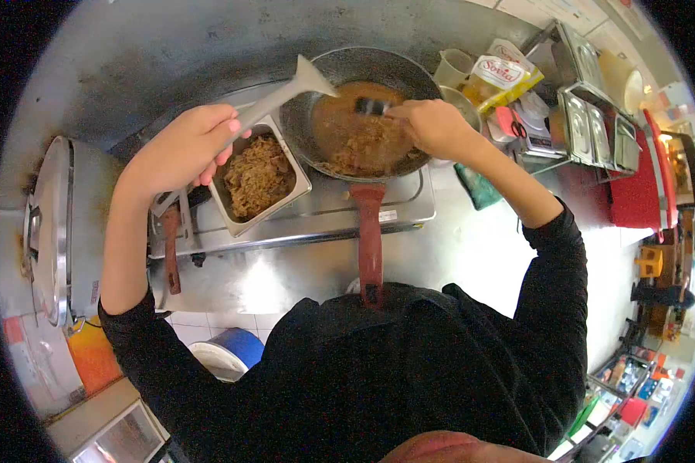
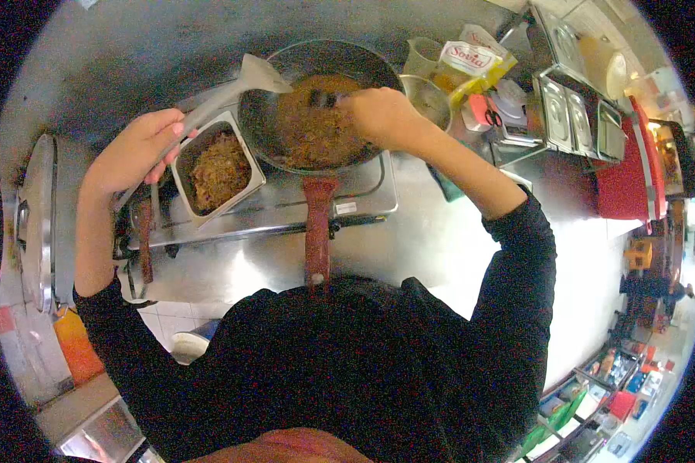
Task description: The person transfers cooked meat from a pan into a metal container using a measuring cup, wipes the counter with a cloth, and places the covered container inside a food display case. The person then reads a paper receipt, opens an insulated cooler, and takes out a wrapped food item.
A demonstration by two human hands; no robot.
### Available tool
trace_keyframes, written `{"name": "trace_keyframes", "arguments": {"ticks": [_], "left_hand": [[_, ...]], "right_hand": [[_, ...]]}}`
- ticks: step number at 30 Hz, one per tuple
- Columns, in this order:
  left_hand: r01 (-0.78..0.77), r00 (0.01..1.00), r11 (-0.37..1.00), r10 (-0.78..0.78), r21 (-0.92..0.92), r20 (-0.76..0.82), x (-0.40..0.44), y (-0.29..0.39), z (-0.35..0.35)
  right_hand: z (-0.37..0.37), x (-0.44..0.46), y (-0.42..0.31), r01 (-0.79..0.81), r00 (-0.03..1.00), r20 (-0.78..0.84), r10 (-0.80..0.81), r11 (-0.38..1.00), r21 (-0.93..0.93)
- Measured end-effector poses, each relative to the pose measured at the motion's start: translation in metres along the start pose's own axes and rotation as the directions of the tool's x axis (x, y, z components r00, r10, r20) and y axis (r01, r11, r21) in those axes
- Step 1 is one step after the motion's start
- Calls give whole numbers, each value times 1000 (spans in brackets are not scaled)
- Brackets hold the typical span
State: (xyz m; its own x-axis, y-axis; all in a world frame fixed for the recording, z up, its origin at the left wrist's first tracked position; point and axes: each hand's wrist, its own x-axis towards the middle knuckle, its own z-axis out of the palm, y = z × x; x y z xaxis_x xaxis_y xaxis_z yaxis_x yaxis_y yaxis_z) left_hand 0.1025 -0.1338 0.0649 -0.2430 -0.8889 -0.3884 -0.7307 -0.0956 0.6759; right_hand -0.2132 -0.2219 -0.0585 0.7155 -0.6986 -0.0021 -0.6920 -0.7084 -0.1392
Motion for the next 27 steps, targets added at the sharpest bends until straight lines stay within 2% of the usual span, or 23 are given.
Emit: {"name": "trace_keyframes", "arguments": {"ticks": [2,4,5,6,7,8,9,10,11,15,16,19,23,25,27], "left_hand": [[18,1000,998,-19,53,12,6,-2,6],[37,998,991,-42,128,37,11,3,8],[28,997,984,-40,178,69,14,5,9],[5,999,990,-12,139,49,13,4,10],[-32,999,973,24,230,37,17,0,10],[28,1000,984,-28,173,-3,15,12,15],[29,997,988,-18,150,-73,14,11,18],[30,999,996,-28,81,-24,19,-2,14],[24,1000,996,-23,81,-21,21,-8,14],[56,998,996,-55,68,-23,23,-6,18],[17,1000,996,-17,89,-1,22,-1,19],[-16,999,998,14,53,39,23,-5,19],[18,999,999,-20,46,45,20,-6,19],[43,998,998,-45,36,35,18,-8,18],[21,999,999,-23,32,38,18,-12,17]], "right_hand": [[3,0,2,-195,975,68,211,962,-193],[23,2,1,-155,981,93,173,973,-170],[24,1,-4,-59,995,80,66,994,-87],[15,5,-23,-82,983,154,100,989,-122],[15,5,-29,-59,988,139,63,998,-33],[12,3,-32,10,992,124,-4,999,-48],[7,1,-34,47,993,103,-49,999,23],[17,6,-30,122,988,91,-125,992,44],[18,7,-32,85,989,118,-94,994,74],[27,25,-21,351,913,180,-365,930,107],[25,27,-19,410,880,204,-429,903,128],[29,27,-10,371,870,143,-472,817,441],[80,59,23,525,789,3,-614,676,517],[79,57,28,543,777,-54,-628,623,563],[70,49,29,313,870,39,-491,614,725]]}}
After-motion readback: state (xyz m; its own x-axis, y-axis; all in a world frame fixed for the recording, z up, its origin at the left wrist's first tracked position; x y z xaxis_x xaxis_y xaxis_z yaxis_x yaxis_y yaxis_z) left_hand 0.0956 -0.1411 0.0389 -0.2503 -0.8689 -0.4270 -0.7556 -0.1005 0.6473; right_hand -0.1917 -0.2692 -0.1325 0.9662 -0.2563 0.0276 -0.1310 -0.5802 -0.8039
